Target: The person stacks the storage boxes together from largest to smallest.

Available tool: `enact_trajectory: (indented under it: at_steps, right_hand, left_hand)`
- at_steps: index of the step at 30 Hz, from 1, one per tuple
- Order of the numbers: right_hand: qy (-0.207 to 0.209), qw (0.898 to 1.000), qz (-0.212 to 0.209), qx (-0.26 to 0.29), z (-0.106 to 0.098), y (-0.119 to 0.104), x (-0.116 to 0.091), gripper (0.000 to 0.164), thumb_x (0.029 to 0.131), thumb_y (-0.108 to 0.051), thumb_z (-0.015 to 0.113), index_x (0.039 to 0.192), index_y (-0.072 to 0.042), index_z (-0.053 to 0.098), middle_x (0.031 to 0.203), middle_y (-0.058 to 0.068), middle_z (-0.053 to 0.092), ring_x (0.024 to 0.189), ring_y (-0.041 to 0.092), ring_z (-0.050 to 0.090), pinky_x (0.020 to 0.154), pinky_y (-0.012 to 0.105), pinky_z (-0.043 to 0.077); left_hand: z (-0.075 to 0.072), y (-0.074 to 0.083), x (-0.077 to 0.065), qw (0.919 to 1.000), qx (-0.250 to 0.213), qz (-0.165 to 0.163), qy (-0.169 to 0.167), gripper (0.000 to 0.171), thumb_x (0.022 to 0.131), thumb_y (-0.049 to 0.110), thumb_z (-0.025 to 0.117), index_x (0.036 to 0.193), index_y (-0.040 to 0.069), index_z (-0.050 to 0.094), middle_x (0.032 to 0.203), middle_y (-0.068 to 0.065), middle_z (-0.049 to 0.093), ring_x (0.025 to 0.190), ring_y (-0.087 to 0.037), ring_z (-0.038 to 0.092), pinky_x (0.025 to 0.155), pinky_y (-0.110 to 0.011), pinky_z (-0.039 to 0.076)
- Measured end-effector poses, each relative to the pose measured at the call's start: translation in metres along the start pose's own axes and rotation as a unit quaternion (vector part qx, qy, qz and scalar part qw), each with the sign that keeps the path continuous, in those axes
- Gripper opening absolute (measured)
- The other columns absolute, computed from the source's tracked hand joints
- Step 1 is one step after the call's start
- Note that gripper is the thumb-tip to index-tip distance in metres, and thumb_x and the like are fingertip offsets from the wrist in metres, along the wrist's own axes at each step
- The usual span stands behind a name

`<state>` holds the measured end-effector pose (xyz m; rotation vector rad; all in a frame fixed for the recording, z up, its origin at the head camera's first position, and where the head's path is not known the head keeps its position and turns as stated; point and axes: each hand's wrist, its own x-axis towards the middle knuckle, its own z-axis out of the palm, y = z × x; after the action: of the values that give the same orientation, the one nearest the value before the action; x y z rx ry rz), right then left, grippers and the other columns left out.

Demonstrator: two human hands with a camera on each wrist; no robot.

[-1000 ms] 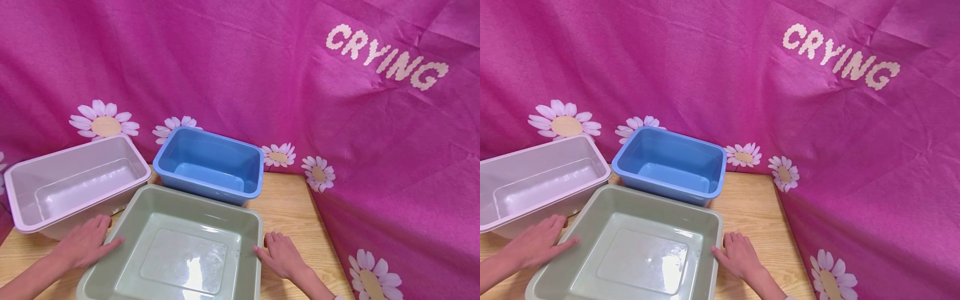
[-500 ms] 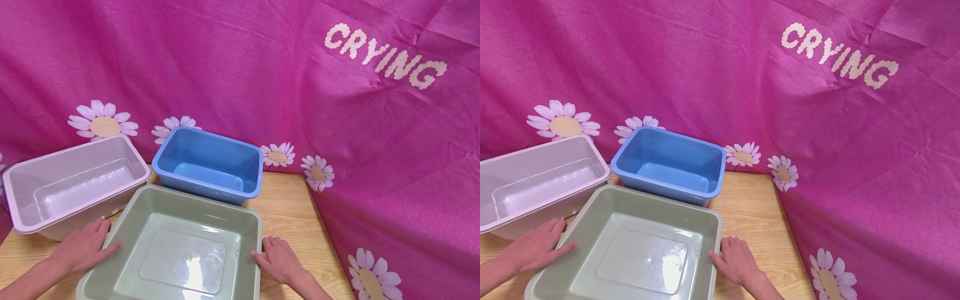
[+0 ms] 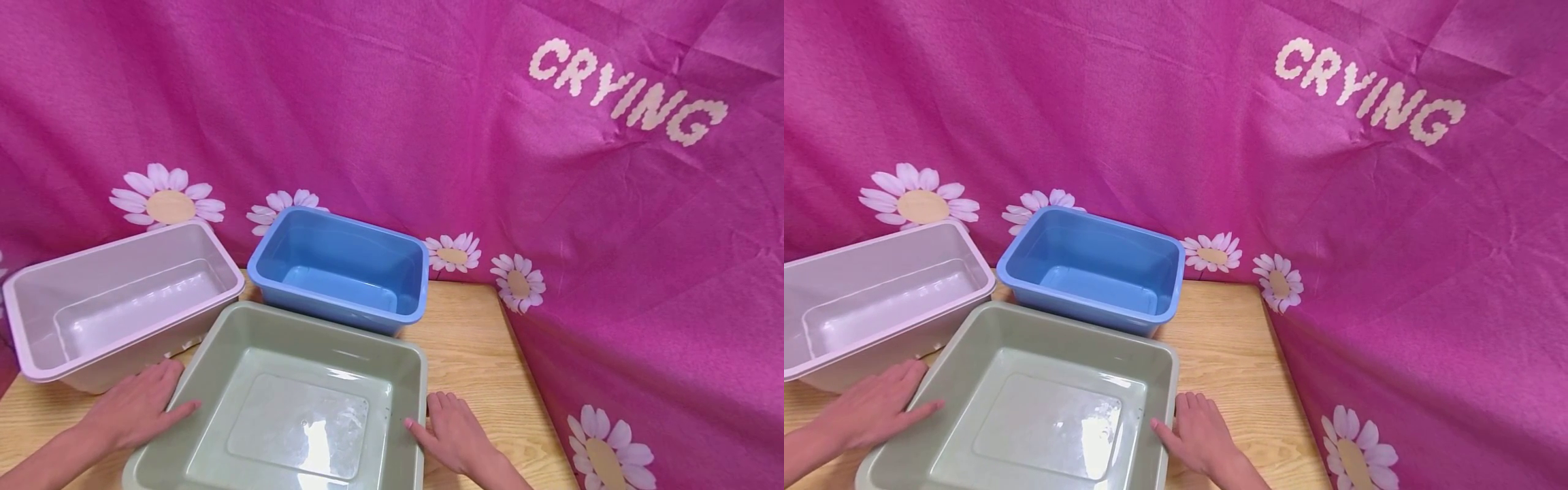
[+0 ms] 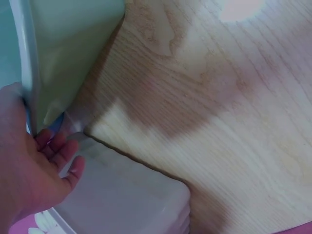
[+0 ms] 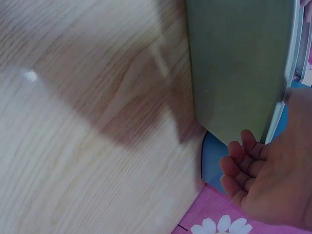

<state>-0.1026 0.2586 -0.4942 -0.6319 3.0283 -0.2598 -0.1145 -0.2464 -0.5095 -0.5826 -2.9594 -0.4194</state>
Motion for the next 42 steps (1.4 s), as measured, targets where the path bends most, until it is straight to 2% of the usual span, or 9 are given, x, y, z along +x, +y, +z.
enact_trajectory:
  at_steps: [5,12,19,23,33,42]
  right_hand:
    - [0.012,1.0,-0.002,-0.007,0.002,-0.004,-0.002,0.05,0.097,-0.058,0.051,0.096,-0.009,0.056,0.081,-0.004,0.047,0.079,0.017,0.047,0.073,0.037,0.04]
    - [0.016,1.0,0.005,-0.006,0.004,-0.006,-0.005,0.052,0.093,-0.061,0.054,0.095,-0.008,0.054,0.081,-0.003,0.044,0.077,0.016,0.045,0.07,0.035,0.039]
    - [0.048,0.998,-0.011,-0.031,0.006,-0.008,-0.006,0.044,0.092,-0.052,0.06,0.094,-0.008,0.053,0.078,-0.004,0.04,0.074,0.017,0.043,0.068,0.034,0.037]
    - [0.056,0.997,-0.018,-0.047,0.008,-0.008,-0.006,0.039,0.09,-0.045,0.063,0.091,-0.008,0.052,0.079,-0.003,0.04,0.076,0.018,0.043,0.071,0.035,0.038]
    - [0.048,0.996,-0.019,-0.069,0.011,-0.007,-0.004,0.038,0.087,-0.041,0.062,0.088,-0.006,0.049,0.079,-0.001,0.038,0.076,0.02,0.042,0.071,0.036,0.037]
    - [0.068,0.994,-0.032,-0.075,0.011,-0.005,-0.005,0.038,0.085,-0.042,0.061,0.086,-0.007,0.047,0.078,-0.001,0.036,0.073,0.02,0.039,0.071,0.037,0.036]
  left_hand:
    - [0.001,-0.002,-0.002,1.0,0.002,0.008,0.004,0.045,0.084,0.043,0.073,0.096,0.008,0.048,0.081,0.002,0.042,0.068,-0.016,0.043,0.059,-0.039,0.04]
    - [0.004,-0.005,-0.001,0.9989,0.01,0.041,0.021,0.047,0.079,0.04,0.076,0.1,0.007,0.05,0.084,0.002,0.046,0.074,-0.017,0.048,0.061,-0.039,0.042]
    - [0.005,-0.009,0.0,0.9917,0.052,0.092,0.075,0.05,0.073,0.04,0.076,0.101,0.007,0.051,0.09,0.001,0.049,0.08,-0.021,0.05,0.062,-0.036,0.038]
    - [0.005,-0.011,0.001,0.9875,0.061,0.109,0.096,0.047,0.071,0.04,0.073,0.097,0.008,0.05,0.086,0.002,0.045,0.077,-0.02,0.048,0.06,-0.035,0.035]
    - [0.009,-0.012,0.0,0.9865,0.053,0.112,0.107,0.039,0.074,0.035,0.068,0.094,0.009,0.048,0.083,0.004,0.039,0.074,-0.016,0.04,0.06,-0.032,0.032]
    - [0.008,-0.01,0.0,0.9853,0.051,0.119,0.111,0.037,0.075,0.034,0.066,0.093,0.01,0.047,0.082,0.004,0.036,0.073,-0.015,0.037,0.061,-0.031,0.029]
